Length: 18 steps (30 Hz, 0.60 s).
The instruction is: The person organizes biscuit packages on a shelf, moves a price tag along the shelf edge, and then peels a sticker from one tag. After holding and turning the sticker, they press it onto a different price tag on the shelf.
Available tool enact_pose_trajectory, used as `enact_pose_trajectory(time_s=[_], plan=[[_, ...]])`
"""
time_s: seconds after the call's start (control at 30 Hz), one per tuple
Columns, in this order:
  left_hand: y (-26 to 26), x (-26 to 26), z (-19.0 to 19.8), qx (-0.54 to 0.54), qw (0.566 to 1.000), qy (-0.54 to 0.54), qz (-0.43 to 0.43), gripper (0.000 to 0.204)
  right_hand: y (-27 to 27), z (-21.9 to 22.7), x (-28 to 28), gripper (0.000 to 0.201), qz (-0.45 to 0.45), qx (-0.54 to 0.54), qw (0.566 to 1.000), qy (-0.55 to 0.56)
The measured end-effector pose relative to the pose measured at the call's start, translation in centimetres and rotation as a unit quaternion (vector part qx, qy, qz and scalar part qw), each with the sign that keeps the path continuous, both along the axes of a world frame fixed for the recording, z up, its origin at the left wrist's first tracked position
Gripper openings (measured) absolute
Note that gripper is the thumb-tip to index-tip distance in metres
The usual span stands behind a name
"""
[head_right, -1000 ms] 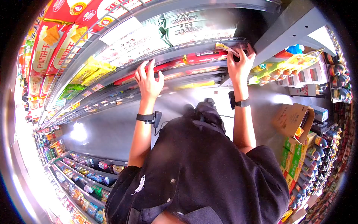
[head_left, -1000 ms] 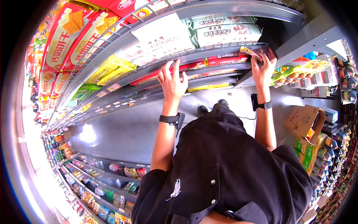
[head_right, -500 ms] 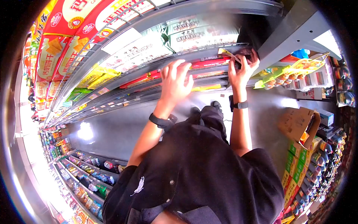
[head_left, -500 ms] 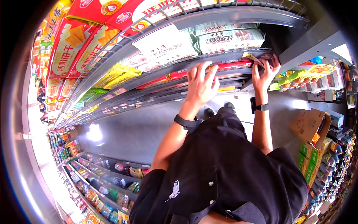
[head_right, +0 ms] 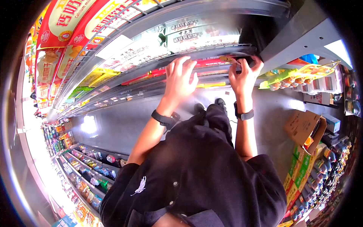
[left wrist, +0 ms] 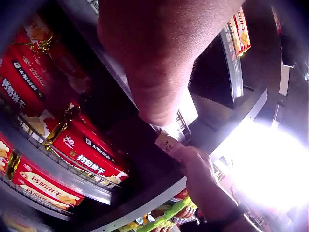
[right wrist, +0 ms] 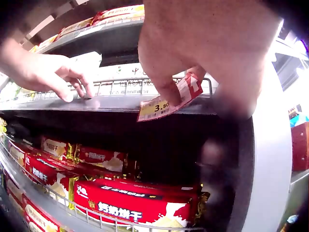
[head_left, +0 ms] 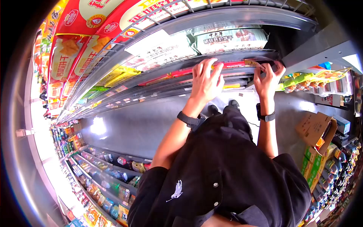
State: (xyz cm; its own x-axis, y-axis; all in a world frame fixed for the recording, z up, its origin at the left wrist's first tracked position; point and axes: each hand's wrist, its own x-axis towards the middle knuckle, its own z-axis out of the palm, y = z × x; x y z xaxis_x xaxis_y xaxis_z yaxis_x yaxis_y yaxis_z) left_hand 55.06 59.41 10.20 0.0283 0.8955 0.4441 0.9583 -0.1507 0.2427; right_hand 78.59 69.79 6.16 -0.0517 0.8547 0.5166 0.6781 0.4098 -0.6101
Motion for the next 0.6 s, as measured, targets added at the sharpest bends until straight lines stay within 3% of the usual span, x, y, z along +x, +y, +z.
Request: enact_pose_trajectory(time_s=[0.33, 0.43, 0.6], plan=[[0.0, 0.2, -1.0, 0.018, 0.999, -0.005, 0.026, 0.042, 0.0, 2.6, 0.9, 0.012, 0.037, -0.029, 0.988, -0.15], [-0.1, 0.5, -1.0, 0.029, 0.999, -0.018, 0.034, 0.041, -0.1, 4.0, 0.4, 0.014, 0.048, 0.016, 0.98, -0.194], [-0.8, 0.5, -1.4, 0.042, 0.998, -0.033, 0.045, 0.043, 0.1, 5.9, -1.8, 0.018, 0.142, 0.04, 0.964, -0.221]])
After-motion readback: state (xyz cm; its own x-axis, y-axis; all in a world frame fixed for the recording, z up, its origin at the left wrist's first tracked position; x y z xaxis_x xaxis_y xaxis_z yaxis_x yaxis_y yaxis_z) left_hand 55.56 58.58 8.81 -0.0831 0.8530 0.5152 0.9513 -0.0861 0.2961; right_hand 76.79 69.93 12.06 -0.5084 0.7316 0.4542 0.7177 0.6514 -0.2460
